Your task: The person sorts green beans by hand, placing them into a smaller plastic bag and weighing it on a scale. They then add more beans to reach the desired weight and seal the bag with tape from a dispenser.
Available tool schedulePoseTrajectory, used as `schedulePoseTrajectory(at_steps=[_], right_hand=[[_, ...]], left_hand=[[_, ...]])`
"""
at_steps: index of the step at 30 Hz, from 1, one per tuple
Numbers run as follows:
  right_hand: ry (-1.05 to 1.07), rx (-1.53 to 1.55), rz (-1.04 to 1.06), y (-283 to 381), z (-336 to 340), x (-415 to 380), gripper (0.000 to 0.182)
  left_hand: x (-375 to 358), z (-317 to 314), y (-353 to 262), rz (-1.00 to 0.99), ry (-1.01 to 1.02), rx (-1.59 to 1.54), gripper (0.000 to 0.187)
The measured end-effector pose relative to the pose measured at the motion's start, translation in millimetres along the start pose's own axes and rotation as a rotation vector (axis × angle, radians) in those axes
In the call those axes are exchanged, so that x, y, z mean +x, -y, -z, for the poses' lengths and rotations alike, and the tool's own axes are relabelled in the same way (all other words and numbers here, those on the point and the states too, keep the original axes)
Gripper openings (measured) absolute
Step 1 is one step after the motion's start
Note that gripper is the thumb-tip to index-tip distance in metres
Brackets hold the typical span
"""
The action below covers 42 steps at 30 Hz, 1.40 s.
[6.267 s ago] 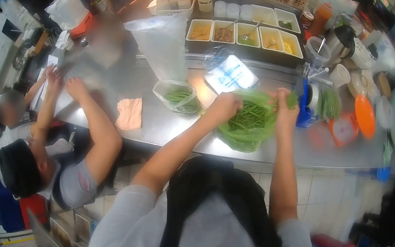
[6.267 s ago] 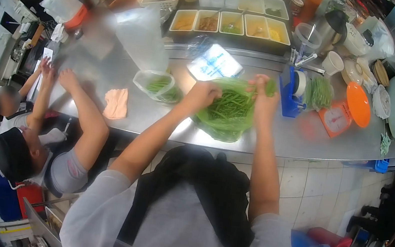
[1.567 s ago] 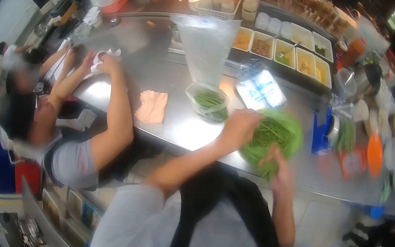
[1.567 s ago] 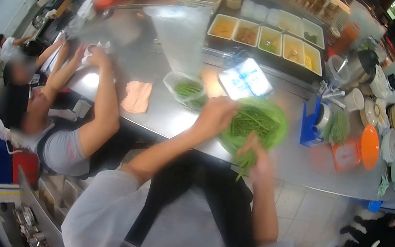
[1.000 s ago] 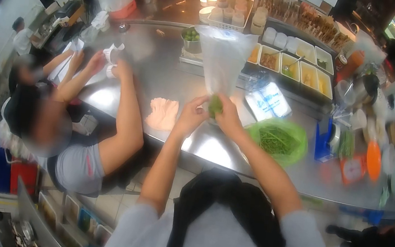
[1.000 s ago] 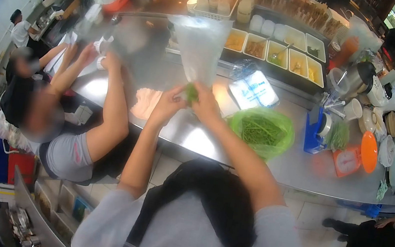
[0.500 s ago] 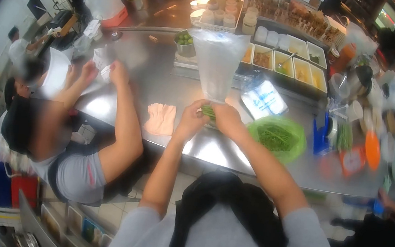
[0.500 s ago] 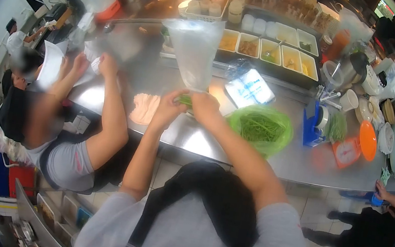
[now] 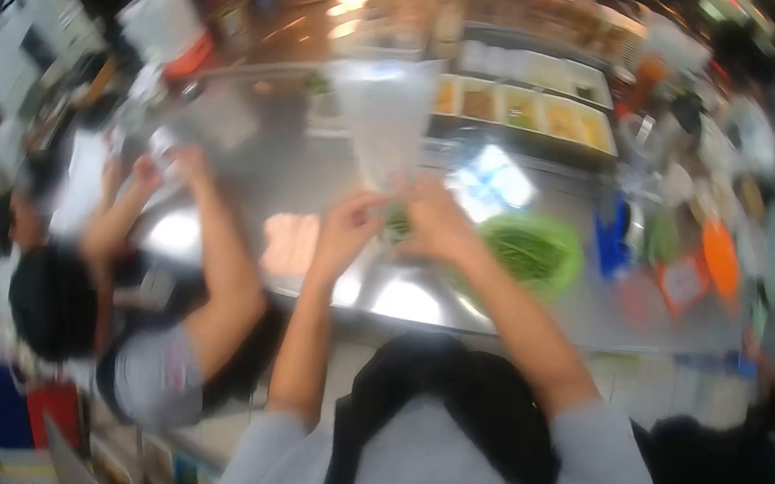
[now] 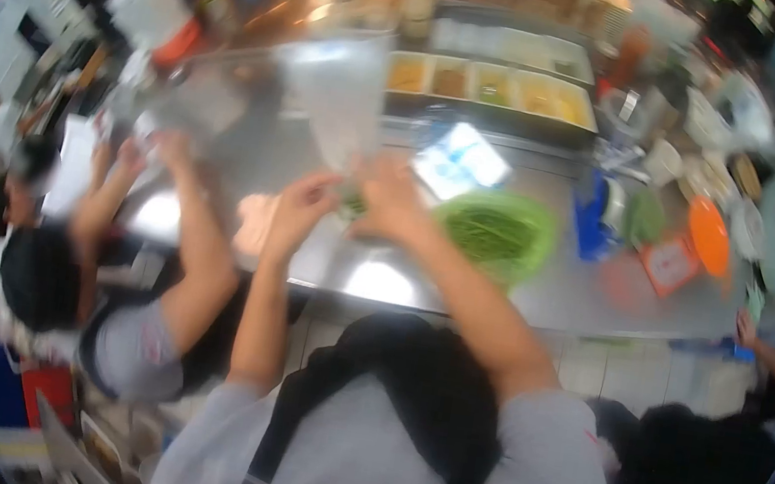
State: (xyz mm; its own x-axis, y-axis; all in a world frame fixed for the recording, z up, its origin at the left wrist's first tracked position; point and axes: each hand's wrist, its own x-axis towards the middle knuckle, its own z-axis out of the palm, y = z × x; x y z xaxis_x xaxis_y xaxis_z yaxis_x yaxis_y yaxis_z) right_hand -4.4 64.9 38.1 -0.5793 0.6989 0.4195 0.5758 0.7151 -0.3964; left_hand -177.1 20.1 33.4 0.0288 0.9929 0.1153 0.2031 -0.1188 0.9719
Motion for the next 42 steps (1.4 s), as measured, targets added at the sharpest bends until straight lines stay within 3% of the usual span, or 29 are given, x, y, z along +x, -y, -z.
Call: schedulePoseTrajectory(at_steps=[1, 2, 3, 5, 6, 8, 9, 10, 11, 13, 14, 15, 16, 18, 21, 28, 30, 36, 42], right_hand=[[0.110, 0.048, -0.043, -7, -23, -9, 0.031], [0.043, 0.230, -0.280, -19, -54, -17, 0.030], [0.117, 0.122, -0.236, -13, -40, -21, 0.023], [-0.199, 0.194, -0.209, -24, -33, -37, 0.016], [-0.247, 0.155, -0.268, -34, -9, -48, 0.016], [-0.709, 0.184, -0.216, -40, 52, -62, 0.013], [-0.839, 0.326, -0.329, -57, 80, -75, 0.013], [-0.777, 0.473, -0.695, -59, 122, -93, 0.023], [-0.904, 0.495, -0.858, -74, 159, -111, 0.033], [-1.116, 0.204, -0.887, -129, 222, -163, 0.035], [-1.304, -0.182, -0.920, -185, 241, -195, 0.038], [-1.284, -0.055, -1.090, -186, 276, -214, 0.037], [-1.278, -0.054, -1.079, -225, 299, -256, 0.035], [-1.146, -0.345, -1.434, -221, 341, -279, 0.037], [-1.214, -0.387, -1.422, -265, 362, -325, 0.039], [-1.211, -0.591, -1.484, -335, 345, -357, 0.036], [-1.010, -0.420, -1.486, -328, 350, -359, 0.033], [-0.818, -0.493, -1.578, -283, 360, -337, 0.033], [-0.912, -0.517, -1.608, -240, 369, -329, 0.042]], left_hand=[[-2, -4, -1, -0.034, -0.001, -0.001, 0.022], [-4, -8, -2, -0.077, 0.017, -0.007, 0.021], [-8, -8, -11, -0.070, 0.055, 0.037, 0.020], [-17, -12, -22, -0.133, -0.079, 0.007, 0.025], [-24, -14, -33, -0.045, -0.130, -0.051, 0.028], [-30, -6, -15, -0.037, -0.166, -0.158, 0.029], [-34, -3, -10, -0.007, -0.148, -0.124, 0.029], [-41, -6, -8, 0.055, -0.160, -0.165, 0.027], [-47, -2, 2, 0.051, -0.142, -0.163, 0.027], [-60, 6, 27, 0.116, -0.069, -0.184, 0.026], [-65, 9, 32, 0.119, -0.053, -0.180, 0.026], [-72, 10, 37, 0.201, -0.081, -0.238, 0.026], [-76, 11, 41, 0.282, -0.111, -0.297, 0.026], [-80, 11, 43, 0.335, -0.158, -0.290, 0.027], [-75, 7, 41, 0.397, -0.216, -0.274, 0.027], [-55, -29, 2, 0.284, -0.121, -0.096, 0.023], [-49, -31, 19, 0.243, -0.031, -0.172, 0.023], [-49, -34, 26, 0.300, 0.039, -0.134, 0.024], [-46, -33, 17, 0.334, 0.021, -0.110, 0.027]])
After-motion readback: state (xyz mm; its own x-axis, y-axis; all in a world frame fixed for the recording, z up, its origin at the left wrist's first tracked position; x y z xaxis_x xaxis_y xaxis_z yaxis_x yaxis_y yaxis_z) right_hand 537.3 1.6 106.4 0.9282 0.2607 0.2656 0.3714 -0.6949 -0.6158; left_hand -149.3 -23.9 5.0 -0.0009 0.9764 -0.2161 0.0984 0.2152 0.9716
